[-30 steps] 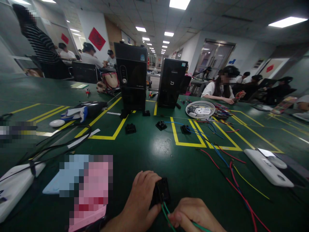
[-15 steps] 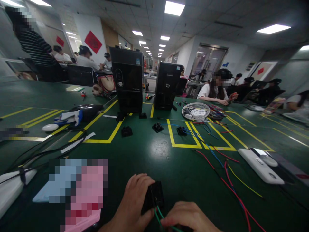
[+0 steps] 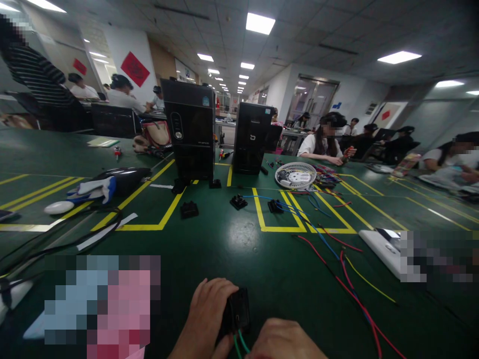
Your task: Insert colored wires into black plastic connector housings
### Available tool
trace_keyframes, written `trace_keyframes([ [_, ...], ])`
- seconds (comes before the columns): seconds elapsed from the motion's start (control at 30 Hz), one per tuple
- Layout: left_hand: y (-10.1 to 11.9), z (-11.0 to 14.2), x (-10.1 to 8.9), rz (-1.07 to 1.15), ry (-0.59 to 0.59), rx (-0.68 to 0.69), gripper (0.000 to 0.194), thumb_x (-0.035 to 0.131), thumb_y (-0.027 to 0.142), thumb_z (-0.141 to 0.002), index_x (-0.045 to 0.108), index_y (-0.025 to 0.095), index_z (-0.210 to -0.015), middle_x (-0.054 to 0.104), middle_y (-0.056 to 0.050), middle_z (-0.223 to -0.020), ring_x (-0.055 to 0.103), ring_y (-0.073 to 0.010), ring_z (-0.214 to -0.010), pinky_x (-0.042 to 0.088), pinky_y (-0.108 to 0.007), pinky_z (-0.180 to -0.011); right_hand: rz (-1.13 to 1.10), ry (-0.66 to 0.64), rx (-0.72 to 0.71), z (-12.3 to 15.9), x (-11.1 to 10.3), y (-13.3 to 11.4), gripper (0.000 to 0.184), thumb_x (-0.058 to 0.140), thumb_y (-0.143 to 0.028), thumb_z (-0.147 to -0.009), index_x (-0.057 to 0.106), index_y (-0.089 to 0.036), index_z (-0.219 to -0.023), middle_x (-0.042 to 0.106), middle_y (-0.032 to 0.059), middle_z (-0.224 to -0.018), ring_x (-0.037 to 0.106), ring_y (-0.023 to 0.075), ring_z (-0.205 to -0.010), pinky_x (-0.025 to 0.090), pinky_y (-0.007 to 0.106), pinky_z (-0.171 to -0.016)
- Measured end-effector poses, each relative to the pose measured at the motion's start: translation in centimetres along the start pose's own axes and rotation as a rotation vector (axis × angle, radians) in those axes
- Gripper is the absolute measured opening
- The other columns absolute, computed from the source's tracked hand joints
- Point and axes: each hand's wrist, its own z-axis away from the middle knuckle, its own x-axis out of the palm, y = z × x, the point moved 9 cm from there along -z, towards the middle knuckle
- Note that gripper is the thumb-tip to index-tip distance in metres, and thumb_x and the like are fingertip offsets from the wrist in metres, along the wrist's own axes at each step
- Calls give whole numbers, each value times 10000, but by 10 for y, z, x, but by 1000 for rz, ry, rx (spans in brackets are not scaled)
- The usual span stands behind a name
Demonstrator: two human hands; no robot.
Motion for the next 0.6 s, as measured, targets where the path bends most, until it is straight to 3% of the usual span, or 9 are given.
trace_keyframes([
  [0.33,5,-3,4,-23,3,28,628,569,155,-677,398,269,-1271,581,-65,-1206,499,-308,-1175,284,-569,-1051,11,135,69,-3,-29,-7,425,299,-364,-1036,637,-186,-848,620,-1,-575,543,116,-563,418,219,-561],
  [0.6,10,-6,-1,-8,-26,4,680,536,95,-627,389,269,-1268,559,-55,-1235,454,-293,-1213,240,-562,-1070,173,103,-74,0,2,-7,519,223,-415,-1043,455,-200,-631,473,-31,-515,407,100,-488,319,218,-470],
])
